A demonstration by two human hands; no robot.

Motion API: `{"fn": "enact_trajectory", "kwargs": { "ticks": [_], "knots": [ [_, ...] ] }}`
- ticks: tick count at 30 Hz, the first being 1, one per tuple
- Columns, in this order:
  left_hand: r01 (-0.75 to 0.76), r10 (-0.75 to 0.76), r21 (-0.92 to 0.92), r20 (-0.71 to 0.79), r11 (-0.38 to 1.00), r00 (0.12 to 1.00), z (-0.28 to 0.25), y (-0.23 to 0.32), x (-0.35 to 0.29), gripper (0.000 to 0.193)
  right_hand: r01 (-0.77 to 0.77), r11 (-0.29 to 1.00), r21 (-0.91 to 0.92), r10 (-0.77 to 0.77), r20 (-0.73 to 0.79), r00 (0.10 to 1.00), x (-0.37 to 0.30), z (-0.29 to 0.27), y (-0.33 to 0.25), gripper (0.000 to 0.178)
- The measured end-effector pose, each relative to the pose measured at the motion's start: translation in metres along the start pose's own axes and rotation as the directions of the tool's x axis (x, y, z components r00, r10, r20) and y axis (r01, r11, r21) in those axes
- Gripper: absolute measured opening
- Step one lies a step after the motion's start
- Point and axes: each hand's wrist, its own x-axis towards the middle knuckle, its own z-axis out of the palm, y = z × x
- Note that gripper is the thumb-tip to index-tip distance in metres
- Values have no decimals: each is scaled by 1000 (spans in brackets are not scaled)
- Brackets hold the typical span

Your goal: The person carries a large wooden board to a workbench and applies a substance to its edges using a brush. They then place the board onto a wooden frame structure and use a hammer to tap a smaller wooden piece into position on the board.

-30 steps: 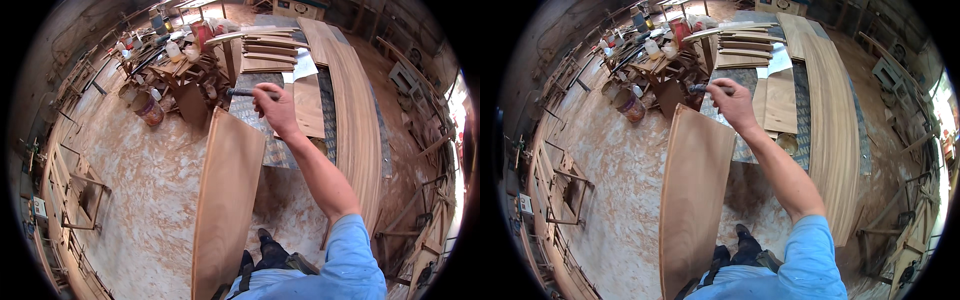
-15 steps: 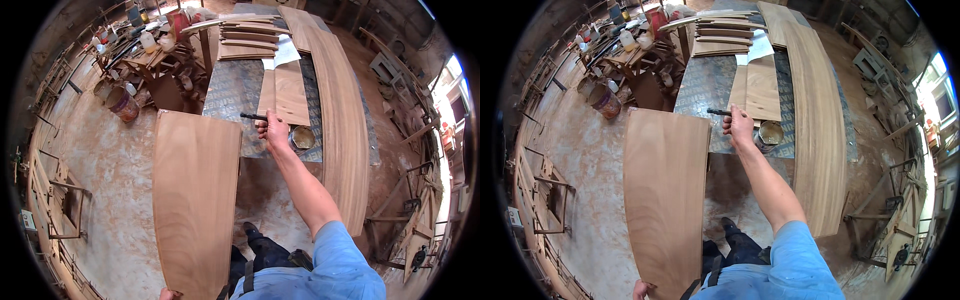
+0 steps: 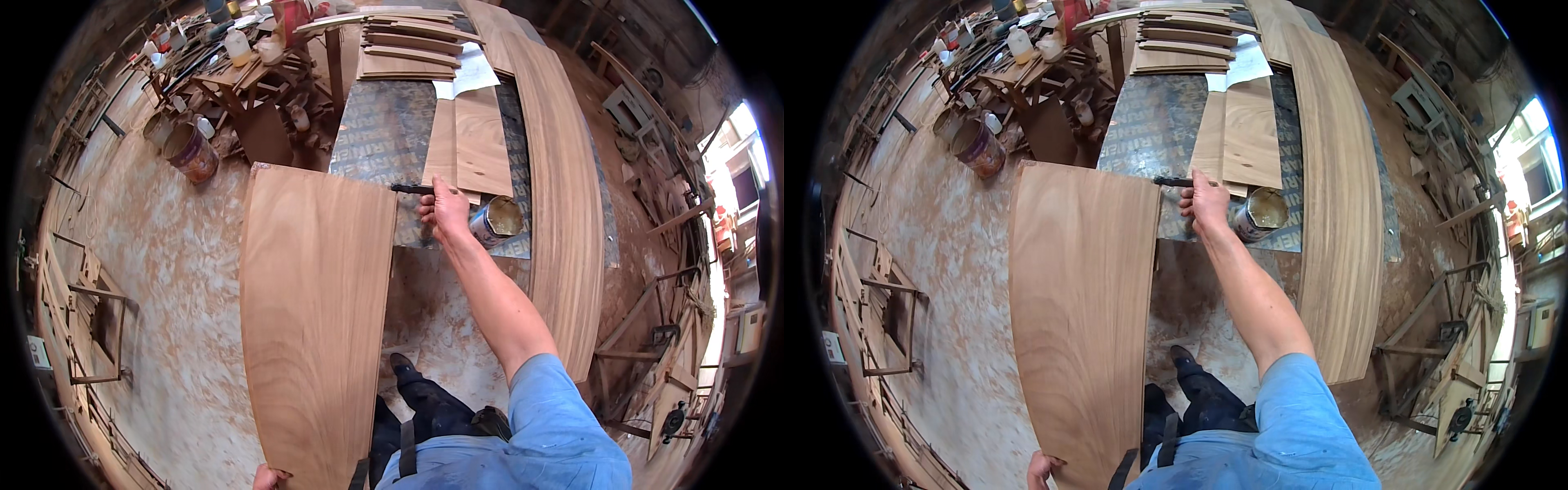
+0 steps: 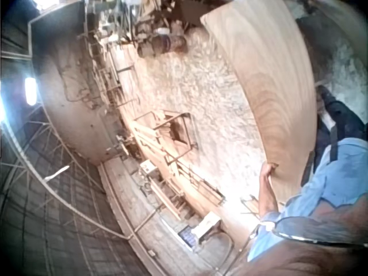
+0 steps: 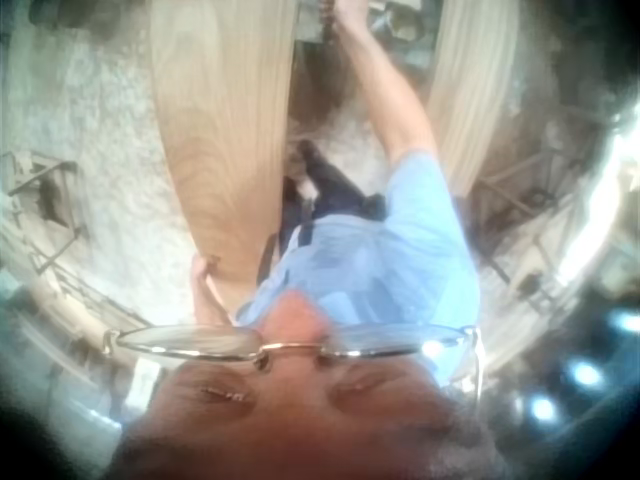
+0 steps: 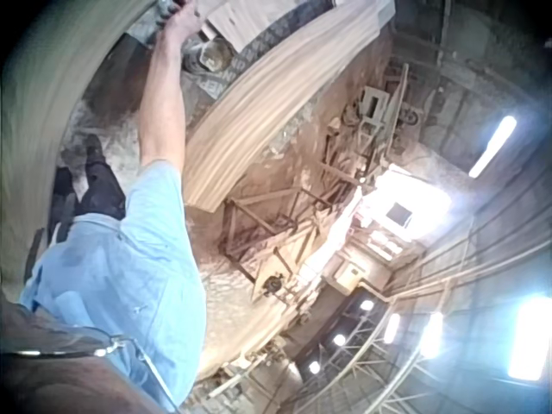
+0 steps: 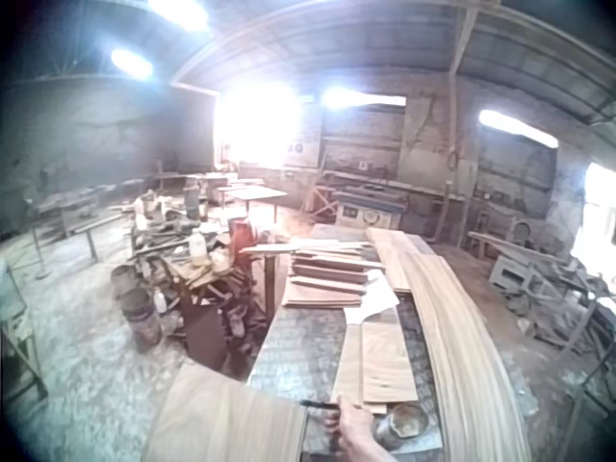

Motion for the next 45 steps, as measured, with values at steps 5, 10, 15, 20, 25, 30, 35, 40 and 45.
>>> {"fn": "enact_trajectory", "kwargs": {
  "ticks": [5,10,15,20,25,30,35,40,45],
  "knots": [
    [0,0,-30,19,1000,1000,8,10,-2,39,55,998,-41,-55,12,998,-7,-6,-2,31],
    [34,-33,87,-9,996,999,-5,-3,15,39,143,982,-127,-128,116,985,-15,-9,8,23],
    [-27,27,8,13,1000,1000,-2,-5,17,39,188,955,-230,-145,191,971,-40,-20,18,16],
    [-4,3,30,47,1000,999,6,10,0,37,208,937,-281,-149,215,965,-52,-29,18,14],
    [-132,112,298,81,946,990,31,63,-80,27,270,952,-146,-250,141,958,-65,-16,-42,18],
    [-369,393,333,-6,868,920,44,29,-145,23,342,940,-7,-336,170,927,-74,1,-129,18],
    [-243,339,418,-171,875,925,81,-19,-182,29,492,867,76,-489,319,812,-98,23,-225,18],
    [-308,536,604,-239,735,810,126,-76,-173,32,560,799,-219,-399,504,766,-146,38,-281,21],
    [-264,755,831,-252,489,606,166,-147,-121,40,614,597,-516,-294,571,766,-156,26,-291,18]
  ]
}}
